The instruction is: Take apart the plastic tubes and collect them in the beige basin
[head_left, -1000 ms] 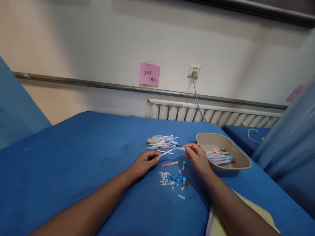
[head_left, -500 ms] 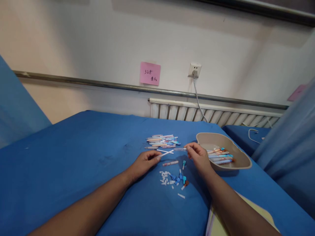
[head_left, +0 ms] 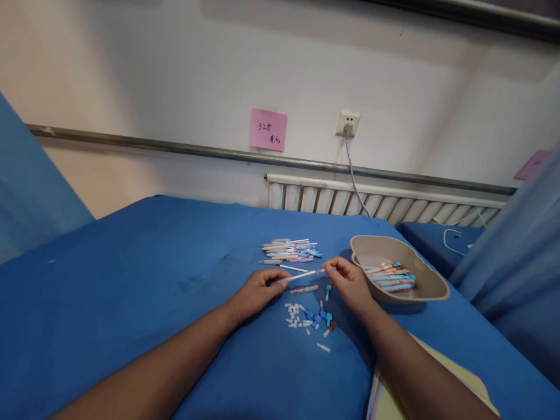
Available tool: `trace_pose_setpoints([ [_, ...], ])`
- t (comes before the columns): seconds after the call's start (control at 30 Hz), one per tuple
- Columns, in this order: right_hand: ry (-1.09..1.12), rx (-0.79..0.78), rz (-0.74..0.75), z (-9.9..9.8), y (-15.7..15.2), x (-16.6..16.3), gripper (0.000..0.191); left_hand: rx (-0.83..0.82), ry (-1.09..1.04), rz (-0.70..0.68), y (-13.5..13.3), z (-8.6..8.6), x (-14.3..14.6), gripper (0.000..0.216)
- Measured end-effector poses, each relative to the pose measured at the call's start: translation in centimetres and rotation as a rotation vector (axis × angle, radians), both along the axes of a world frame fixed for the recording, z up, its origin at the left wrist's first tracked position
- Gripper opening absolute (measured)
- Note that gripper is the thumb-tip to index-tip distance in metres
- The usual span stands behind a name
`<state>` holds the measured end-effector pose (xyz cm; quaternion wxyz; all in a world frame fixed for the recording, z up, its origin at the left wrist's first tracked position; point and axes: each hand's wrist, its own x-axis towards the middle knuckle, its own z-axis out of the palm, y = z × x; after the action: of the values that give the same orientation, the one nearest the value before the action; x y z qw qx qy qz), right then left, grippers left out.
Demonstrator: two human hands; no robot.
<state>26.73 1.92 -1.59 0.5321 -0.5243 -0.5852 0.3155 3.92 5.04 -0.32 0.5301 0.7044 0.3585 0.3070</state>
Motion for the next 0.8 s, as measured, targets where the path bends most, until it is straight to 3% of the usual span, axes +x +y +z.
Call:
trace_pose_setpoints([
  [0.17, -0.019, -0.058, 0.112, -0.4, -0.3, -1.0, 0.027, 0.037, 0.039, -0.001, -0.5, 0.3, 0.3, 0.029],
  [0.37, -0.078, -0.054, 0.142, -0.4, -0.6, -1.2, 0.025, 0.077, 0.057, -0.05, -0.7, 0.5, 0.3, 0.026],
  [0.8, -0.292, 0.089, 0.179, 0.6, -1.4, -1.4, 0.017, -0.093, 0.009, -0.076, -0.4, -0.8, 0.2, 0.028],
])
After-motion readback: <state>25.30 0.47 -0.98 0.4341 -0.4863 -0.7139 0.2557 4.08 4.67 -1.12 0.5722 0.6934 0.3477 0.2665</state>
